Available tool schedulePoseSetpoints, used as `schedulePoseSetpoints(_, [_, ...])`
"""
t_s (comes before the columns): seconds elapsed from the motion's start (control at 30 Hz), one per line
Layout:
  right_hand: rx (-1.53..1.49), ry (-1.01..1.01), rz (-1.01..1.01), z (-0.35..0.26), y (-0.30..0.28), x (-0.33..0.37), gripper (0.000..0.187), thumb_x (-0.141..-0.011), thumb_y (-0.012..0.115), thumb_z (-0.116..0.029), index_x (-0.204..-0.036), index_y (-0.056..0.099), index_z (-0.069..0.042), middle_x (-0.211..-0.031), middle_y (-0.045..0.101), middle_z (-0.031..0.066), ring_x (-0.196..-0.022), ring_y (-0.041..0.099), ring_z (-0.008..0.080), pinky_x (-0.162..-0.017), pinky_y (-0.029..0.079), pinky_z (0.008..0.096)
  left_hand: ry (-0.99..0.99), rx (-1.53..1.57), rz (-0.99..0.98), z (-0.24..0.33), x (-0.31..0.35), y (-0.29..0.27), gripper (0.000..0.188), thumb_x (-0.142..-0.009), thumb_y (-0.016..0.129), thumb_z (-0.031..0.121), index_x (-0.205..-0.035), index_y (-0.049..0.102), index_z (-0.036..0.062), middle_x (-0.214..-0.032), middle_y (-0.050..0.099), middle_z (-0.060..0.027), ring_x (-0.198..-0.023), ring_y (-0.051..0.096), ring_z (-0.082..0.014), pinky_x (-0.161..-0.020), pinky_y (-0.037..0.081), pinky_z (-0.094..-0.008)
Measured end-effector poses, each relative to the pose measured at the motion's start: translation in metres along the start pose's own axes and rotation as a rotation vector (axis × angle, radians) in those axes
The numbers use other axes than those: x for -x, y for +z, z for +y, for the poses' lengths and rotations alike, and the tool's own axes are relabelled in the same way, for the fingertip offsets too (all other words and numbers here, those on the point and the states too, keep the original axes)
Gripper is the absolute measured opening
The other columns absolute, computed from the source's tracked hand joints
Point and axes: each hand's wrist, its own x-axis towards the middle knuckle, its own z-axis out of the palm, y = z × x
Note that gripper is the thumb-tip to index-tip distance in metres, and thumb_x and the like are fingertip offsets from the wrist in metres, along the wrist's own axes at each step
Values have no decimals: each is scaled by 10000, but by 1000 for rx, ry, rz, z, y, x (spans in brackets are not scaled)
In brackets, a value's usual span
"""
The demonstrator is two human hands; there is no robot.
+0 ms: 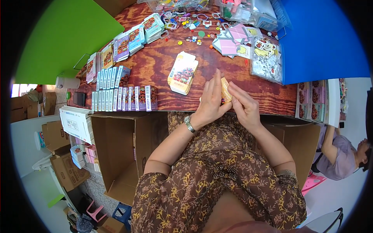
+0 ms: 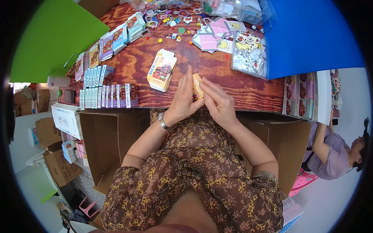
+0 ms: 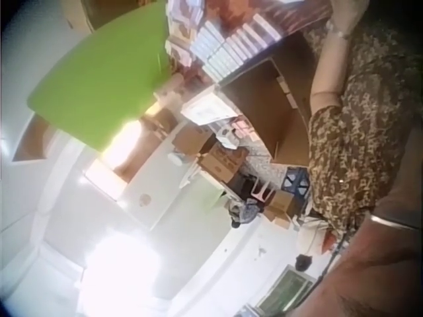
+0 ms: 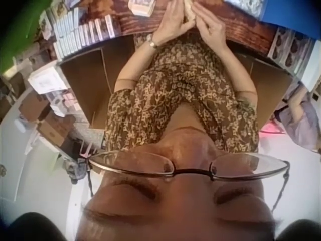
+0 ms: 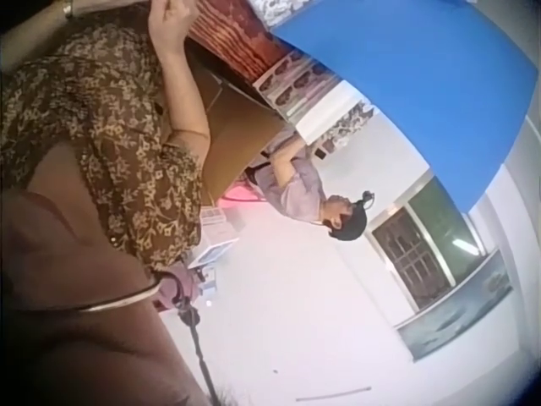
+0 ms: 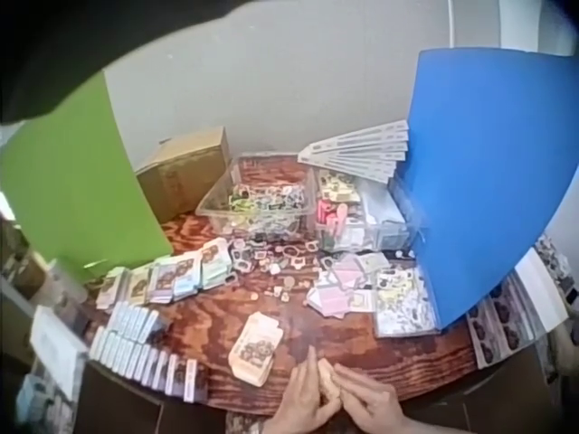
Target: The recorder is packaging small toy cards or packets into stacks at a workbench.
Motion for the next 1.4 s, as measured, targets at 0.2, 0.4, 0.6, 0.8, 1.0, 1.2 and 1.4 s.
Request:
schedulePoseSetpoints(0.2, [74, -21, -12, 1, 2, 4, 351, -969, 583, -61, -1313, 616, 5, -1390, 582, 185, -1267, 587, 294, -1064, 446, 393, 7, 8, -29, 0, 1, 6, 1018, -784, 752, 131, -1518, 104, -150, -1234, 493, -277, -1091, 500, -411, -952, 423, -488])
schedulePoseSetpoints(0.4, [30, 44, 20, 16, 29, 0, 579, -974, 605, -193, -1470, 406, 30, -1456, 485, 237, -1313, 517, 390, -1065, 453, 433, -32, -168, -98, 9, 6, 4, 1020, -741, 734, 80, -1512, 108, -152, -1273, 472, -320, -1108, 474, -447, -960, 416, -499])
schedulePoseSetpoints(0.6, [146, -84, 130, 25, 42, 18, 550, -974, 584, -155, -1437, 411, 87, -1447, 458, 308, -1328, 503, 400, -1064, 469, 440, 90, -252, -249, -4, 17, 13, 1001, -764, 719, 55, -1500, 81, -175, -1409, 373, -375, -1161, 442, -476, -1043, 343, -533])
schedulePoseSetpoints(0.8, [132, -94, 196, 33, 41, 22, 522, -968, 589, -151, -1406, 443, 92, -1411, 495, 309, -1231, 594, 386, -949, 563, 409, -51, -160, -277, 5, 13, 18, 1021, -782, 745, 74, -1512, 70, -154, -1440, 353, -363, -1265, 407, -488, -1088, 327, -522])
schedulePoseSetpoints(1.0, [29, -30, 203, 23, 23, 3, 488, -982, 561, -118, -1432, 461, 44, -1449, 489, 259, -1290, 546, 379, -1030, 496, 431, 71, -254, -240, 5, -4, 7, 1031, -763, 785, 134, -1509, 130, -146, -1402, 423, -325, -1224, 464, -460, -1043, 389, -500])
schedulePoseSetpoints(1.2, [-308, 217, -52, 29, -15, 0, 722, -907, 612, -55, -1545, 280, -1, -1524, 421, 199, -1405, 433, 262, -1137, 372, 390, -109, -123, -188, 6, -4, 20, 1031, -735, 799, 135, -1526, 177, -90, -1282, 503, -272, -1177, 507, -410, -1019, 419, -479])
schedulePoseSetpoints(1.4, [-222, 155, -45, 29, -10, -5, 645, -909, 624, -59, -1503, 376, -14, -1413, 532, 168, -1280, 560, 249, -1050, 456, 351, -85, -239, -66, -2, -2, 14, 1033, -721, 830, 221, -1490, 234, -127, -1216, 528, -249, -1065, 527, -392, -920, 445, -465])
